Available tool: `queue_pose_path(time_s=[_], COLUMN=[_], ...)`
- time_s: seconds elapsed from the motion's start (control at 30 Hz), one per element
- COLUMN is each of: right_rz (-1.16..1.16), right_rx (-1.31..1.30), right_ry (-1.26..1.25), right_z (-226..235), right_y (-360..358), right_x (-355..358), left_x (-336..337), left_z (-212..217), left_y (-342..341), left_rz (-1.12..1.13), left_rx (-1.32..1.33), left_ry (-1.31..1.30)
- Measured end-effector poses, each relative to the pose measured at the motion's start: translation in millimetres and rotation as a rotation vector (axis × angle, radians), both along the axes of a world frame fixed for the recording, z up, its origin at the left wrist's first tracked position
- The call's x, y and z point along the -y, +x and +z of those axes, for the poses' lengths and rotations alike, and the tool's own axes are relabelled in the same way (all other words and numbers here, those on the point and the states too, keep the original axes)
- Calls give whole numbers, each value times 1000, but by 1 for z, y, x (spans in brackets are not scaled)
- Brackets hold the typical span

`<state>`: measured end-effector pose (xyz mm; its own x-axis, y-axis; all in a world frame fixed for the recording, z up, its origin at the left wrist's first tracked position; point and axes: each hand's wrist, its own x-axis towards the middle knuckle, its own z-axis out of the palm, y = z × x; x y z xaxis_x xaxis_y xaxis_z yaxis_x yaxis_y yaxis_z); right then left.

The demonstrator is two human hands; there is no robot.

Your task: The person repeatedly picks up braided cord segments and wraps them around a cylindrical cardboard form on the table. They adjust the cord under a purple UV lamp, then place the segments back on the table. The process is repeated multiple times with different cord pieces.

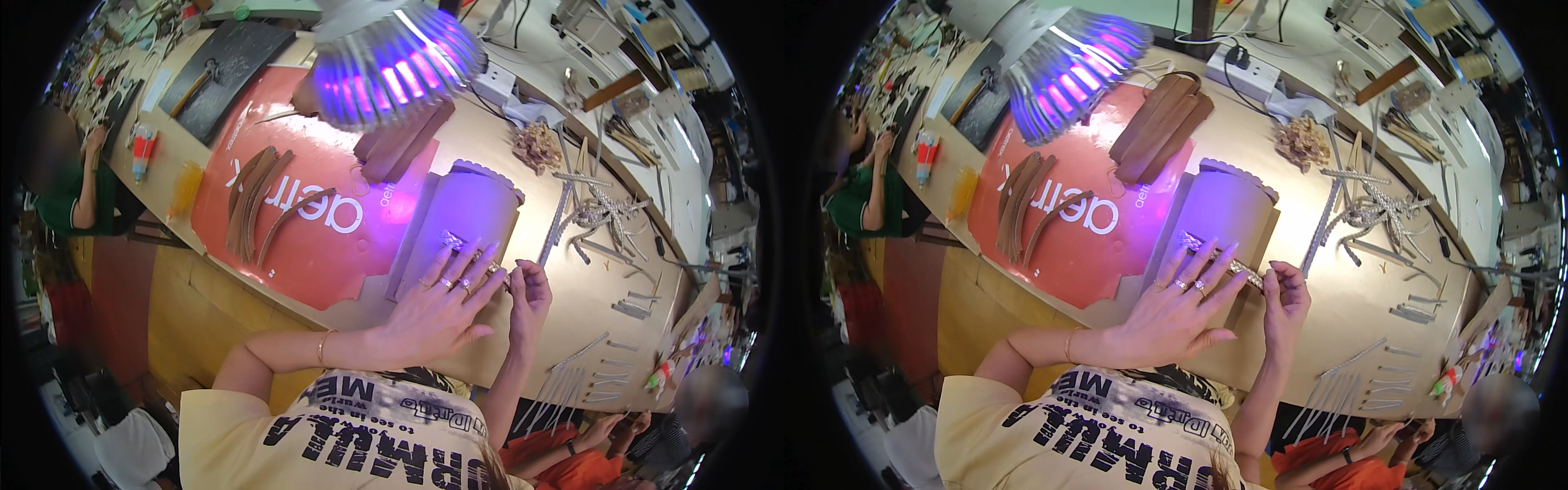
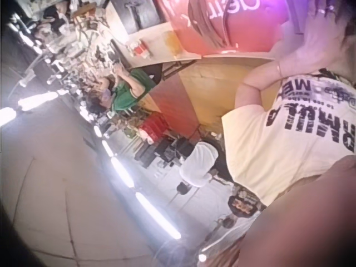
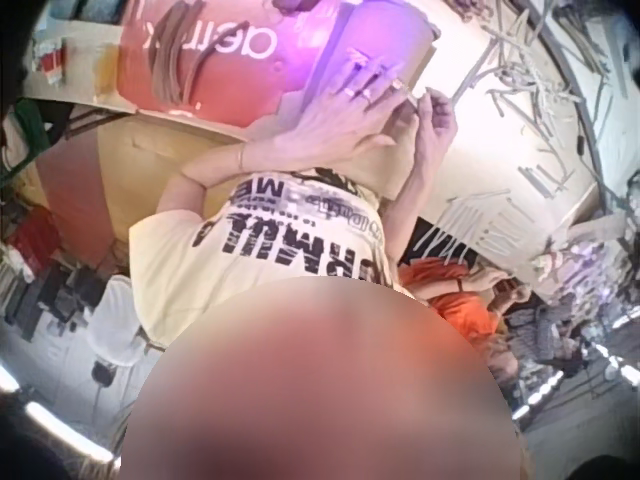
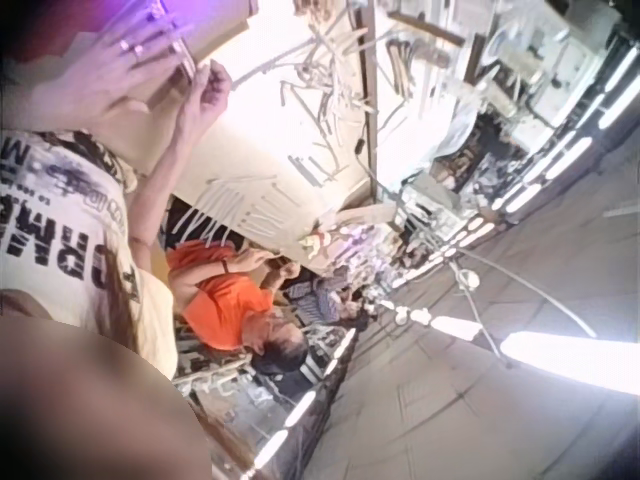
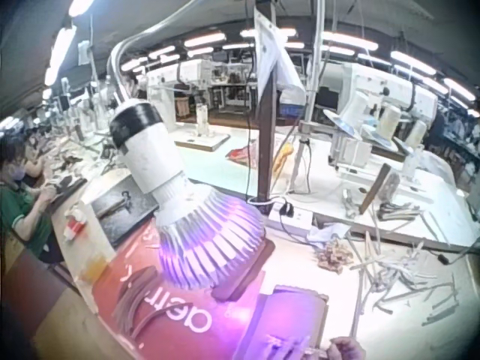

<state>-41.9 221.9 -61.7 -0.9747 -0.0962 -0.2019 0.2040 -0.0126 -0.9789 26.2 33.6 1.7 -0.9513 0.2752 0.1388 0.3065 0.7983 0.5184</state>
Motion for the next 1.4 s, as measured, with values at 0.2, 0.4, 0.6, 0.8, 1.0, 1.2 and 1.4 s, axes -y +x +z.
queue_pose_path(time_s=[0.2,0.4,0.6,0.8,1.0,1.2,1.4], right_rz=[-23,-231,192,200,87,204,74], right_rx=[-45,-425,-408,-281,-12,80,-261], right_ry=[151,647,391,202,42,147,994], right_z=[-8,17,14,-7,-15,-23,-35], right_y=[-1,22,48,58,68,70,62], right_x=[9,26,50,54,51,32,10], left_x=[3,6,7,4,1,0,7], left_z=[-10,-18,-28,-34,-35,-27,-8], left_y=[0,1,0,0,-1,-1,-5], left_rz=[18,2,5,32,64,96,156], left_rx=[61,65,51,9,-44,-49,-131], left_ry=[57,174,300,324,323,258,102])
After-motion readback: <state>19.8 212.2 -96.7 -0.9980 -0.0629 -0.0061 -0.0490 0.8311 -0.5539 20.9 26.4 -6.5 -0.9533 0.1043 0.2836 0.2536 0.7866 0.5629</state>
